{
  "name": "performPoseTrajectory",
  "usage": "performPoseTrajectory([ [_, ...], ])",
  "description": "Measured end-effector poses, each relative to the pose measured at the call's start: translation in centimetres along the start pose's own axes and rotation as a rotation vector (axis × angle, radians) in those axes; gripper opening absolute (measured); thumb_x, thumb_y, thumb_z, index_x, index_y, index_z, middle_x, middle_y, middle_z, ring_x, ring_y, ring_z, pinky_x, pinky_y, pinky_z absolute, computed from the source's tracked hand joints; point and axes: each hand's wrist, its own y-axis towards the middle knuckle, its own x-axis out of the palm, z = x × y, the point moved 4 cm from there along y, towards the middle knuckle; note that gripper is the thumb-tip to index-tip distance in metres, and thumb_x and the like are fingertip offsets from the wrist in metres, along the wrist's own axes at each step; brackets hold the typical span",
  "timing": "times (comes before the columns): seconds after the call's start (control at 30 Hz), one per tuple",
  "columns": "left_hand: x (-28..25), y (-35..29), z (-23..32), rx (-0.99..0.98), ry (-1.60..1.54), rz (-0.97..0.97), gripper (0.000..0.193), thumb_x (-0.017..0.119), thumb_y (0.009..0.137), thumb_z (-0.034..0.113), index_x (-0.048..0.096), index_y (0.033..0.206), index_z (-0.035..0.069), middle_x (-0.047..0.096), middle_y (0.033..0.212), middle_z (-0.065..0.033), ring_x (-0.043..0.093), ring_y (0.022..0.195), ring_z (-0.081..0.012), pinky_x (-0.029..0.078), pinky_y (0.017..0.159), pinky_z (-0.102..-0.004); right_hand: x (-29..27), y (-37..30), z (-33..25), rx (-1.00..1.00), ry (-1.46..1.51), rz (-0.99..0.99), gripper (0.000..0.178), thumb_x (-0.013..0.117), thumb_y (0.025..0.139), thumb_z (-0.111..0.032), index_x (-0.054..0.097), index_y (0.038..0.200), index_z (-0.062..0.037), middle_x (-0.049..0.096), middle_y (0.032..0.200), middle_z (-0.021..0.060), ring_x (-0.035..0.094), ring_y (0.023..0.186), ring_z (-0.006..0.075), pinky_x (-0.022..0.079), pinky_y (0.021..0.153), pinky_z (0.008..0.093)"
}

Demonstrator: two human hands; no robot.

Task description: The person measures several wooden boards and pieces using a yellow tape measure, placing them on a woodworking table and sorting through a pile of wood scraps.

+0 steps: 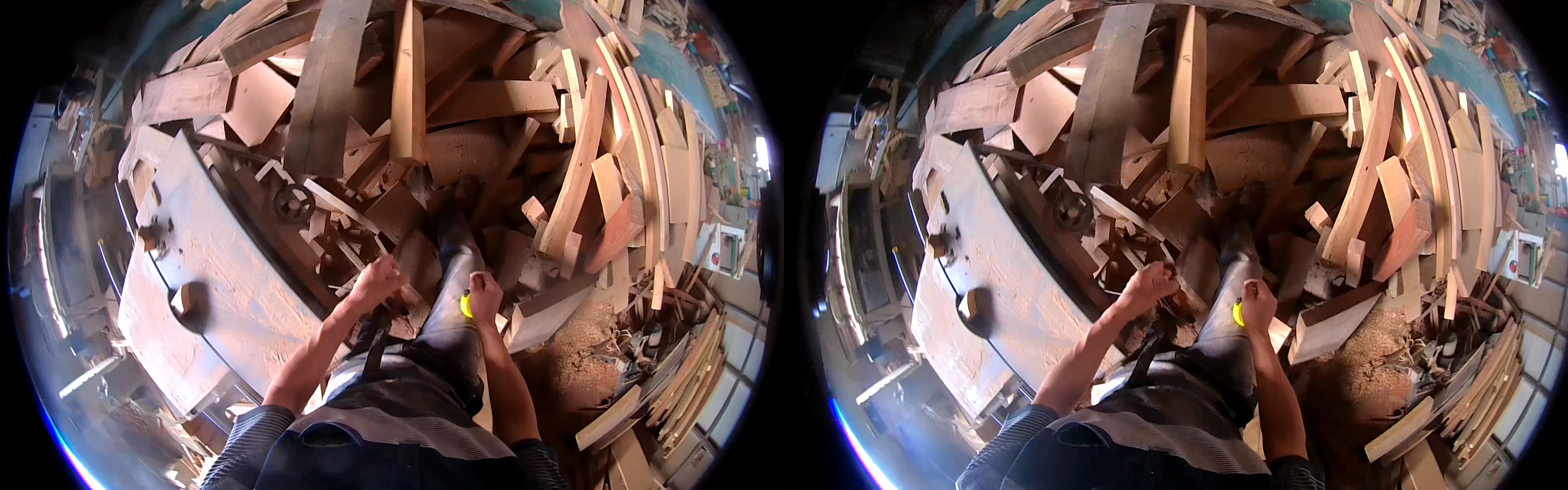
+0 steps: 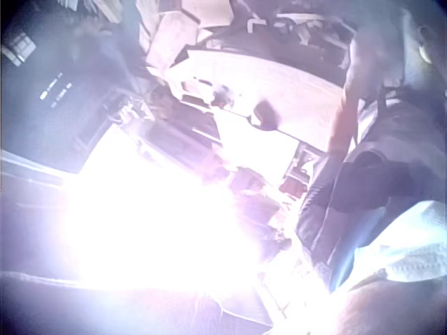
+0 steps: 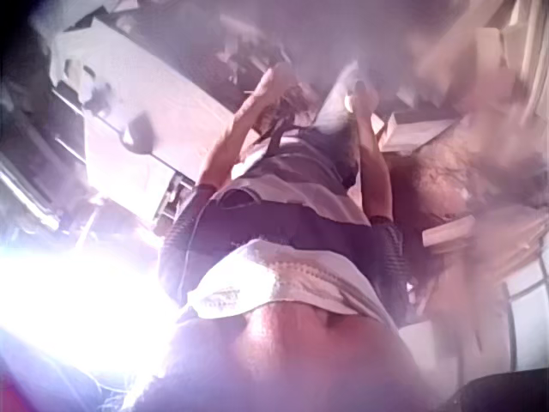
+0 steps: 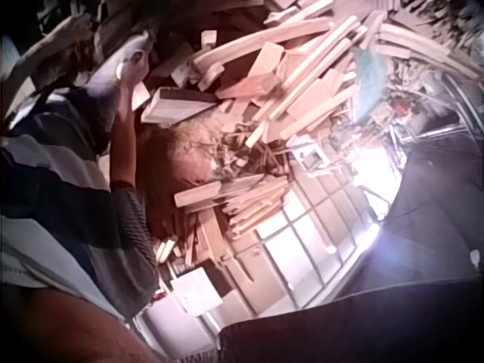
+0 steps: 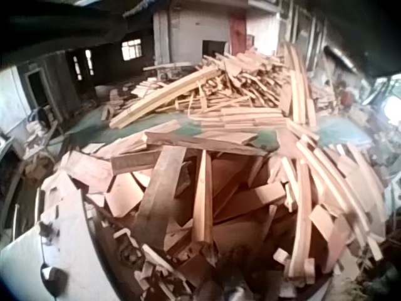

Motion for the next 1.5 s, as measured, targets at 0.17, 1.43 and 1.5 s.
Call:
performPoseTrajectory([
  [0.17,-2.0,13.7,-1.7,-0.011,-0.048,0.120,0.051,0.086,0.082,0.040,0.055,0.097,0.002,0.058,0.085,-0.0088,0.056,0.079,-0.0197,0.049,0.072,-0.0383,-1.0,0.6,0.9,0.175,0.268,0.020,0.015,0.063,0.098,-0.014,0.072,0.097,-0.0031,0.070,0.080,0.0105,0.068,0.068,0.0226,0.053,0.065,0.0342],
  [1.43,-45.1,34.9,8.6,0.096,0.254,0.667,0.106,0.089,0.070,0.004,0.027,0.152,-0.021,0.065,0.119,-0.0268,0.073,0.097,-0.0254,0.063,0.070,-0.0330,-1.2,0.5,-0.8,0.190,0.242,0.075,0.010,0.061,0.098,-0.006,0.070,0.099,-0.0007,0.068,0.080,0.0084,0.065,0.066,0.0171,0.050,0.061,0.0294],
  [1.5,-44.3,35.8,6.8,0.034,0.796,0.680,0.081,0.083,0.078,0.020,0.047,0.148,0.000,0.066,0.129,-0.0205,0.069,0.111,-0.0312,0.058,0.084,-0.0458,-1.0,0.9,-0.8,0.281,0.383,0.081,0.012,0.061,0.100,-0.008,0.070,0.098,-0.0004,0.064,0.072,0.0034,0.061,0.065,0.0096,0.047,0.060,0.0269],
])
